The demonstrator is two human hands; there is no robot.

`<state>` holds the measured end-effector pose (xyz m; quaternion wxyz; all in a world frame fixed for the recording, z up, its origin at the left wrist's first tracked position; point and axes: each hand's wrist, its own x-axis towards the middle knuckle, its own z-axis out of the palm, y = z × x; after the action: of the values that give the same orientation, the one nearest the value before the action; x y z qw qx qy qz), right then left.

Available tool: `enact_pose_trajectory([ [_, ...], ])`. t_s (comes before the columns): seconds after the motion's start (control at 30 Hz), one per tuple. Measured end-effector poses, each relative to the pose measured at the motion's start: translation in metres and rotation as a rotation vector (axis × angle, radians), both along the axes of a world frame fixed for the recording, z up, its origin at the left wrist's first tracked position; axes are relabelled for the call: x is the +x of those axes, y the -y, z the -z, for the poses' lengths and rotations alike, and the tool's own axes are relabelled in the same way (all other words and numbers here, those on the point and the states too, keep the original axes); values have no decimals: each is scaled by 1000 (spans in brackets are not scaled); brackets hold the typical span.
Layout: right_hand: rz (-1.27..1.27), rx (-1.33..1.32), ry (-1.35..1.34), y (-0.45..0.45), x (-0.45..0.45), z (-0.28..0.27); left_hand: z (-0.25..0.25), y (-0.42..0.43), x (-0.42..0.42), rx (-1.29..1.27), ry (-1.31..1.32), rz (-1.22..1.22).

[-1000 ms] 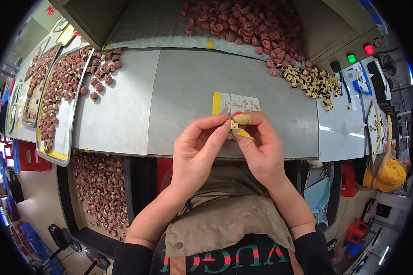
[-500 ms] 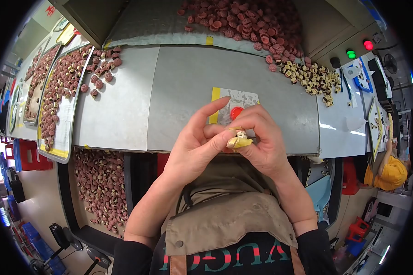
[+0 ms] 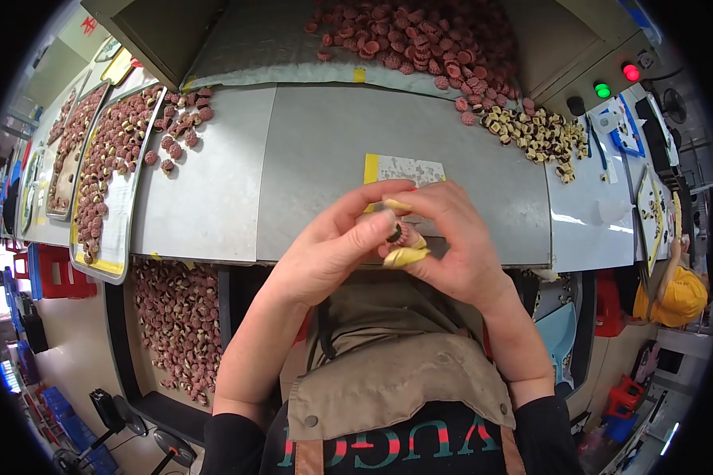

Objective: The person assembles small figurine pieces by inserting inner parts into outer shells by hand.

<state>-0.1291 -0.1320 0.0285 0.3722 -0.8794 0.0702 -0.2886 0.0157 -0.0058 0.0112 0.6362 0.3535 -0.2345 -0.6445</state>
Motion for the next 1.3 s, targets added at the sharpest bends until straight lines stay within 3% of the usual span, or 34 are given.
enact_pose_trajectory([
  [0.1, -41, 175, 3, 2, -5, 6, 1, 1, -7, 9, -6, -78],
  [0.27, -81, 239, -19, -2, -3, 16, 6, -1, -13, 0, 132, -183],
  [0.4, -107, 84, -33, 12, -14, 12, -5, -21, -7, 85, 498, -281],
  [0.53, 432, -40, -55, 77, -70, 3, -21, -82, 97, 345, 1168, -861],
  [0.6, 685, -129, -92, 117, -101, 3, 1, -152, 199, 363, 1383, -1059],
  [0.63, 778, -184, -126, 131, -112, 4, 5, -182, 238, 438, 1569, -1107],
  [0.67, 794, -223, -167, 143, -120, 10, 16, -220, 284, 516, 1506, -1071],
  [0.73, 821, -298, -247, 156, -126, 22, 25, -255, 332, 700, 1641, -892],
  [0.8, 778, -176, -217, 154, -112, 20, 38, -264, 352, 836, 1825, -861],
  [0.83, 758, -111, -200, 151, -104, 21, 31, -253, 347, 787, 2023, -870],
  [0.87, 713, -171, -187, 148, -98, 26, 3, -215, 313, 985, 2078, -810],
  [0.9, 667, -236, -177, 146, -93, 31, -3, -182, 288, 889, 2361, -978],
  [0.97, 581, -290, -157, 138, -81, 33, -20, -113, 250, 537, 2229, -989],
  [1.0, 556, -302, -160, 134, -77, 32, -20, -80, 239, 214, 2085, -897],
  [1.03, 529, -314, -162, 130, -71, 31, -25, -39, 211, 193, 2020, -865],
  [1.07, 503, -327, -163, 125, -67, 30, -38, -1, 172, 277, 1667, -683],
  [1.1, 483, -344, -159, 121, -63, 29, -37, 33, 158, -118, 2075, -637],
  [1.13, 480, -333, -173, 117, -60, 27, -32, 67, 147, -248, 2033, -576],
  [1.2, 477, -314, -204, 111, -57, 22, -37, 130, 111, -262, 1825, -477],
  [1.3, 518, -172, -253, 109, -61, 25, -17, 203, 89, -280, 1783, -608],
])
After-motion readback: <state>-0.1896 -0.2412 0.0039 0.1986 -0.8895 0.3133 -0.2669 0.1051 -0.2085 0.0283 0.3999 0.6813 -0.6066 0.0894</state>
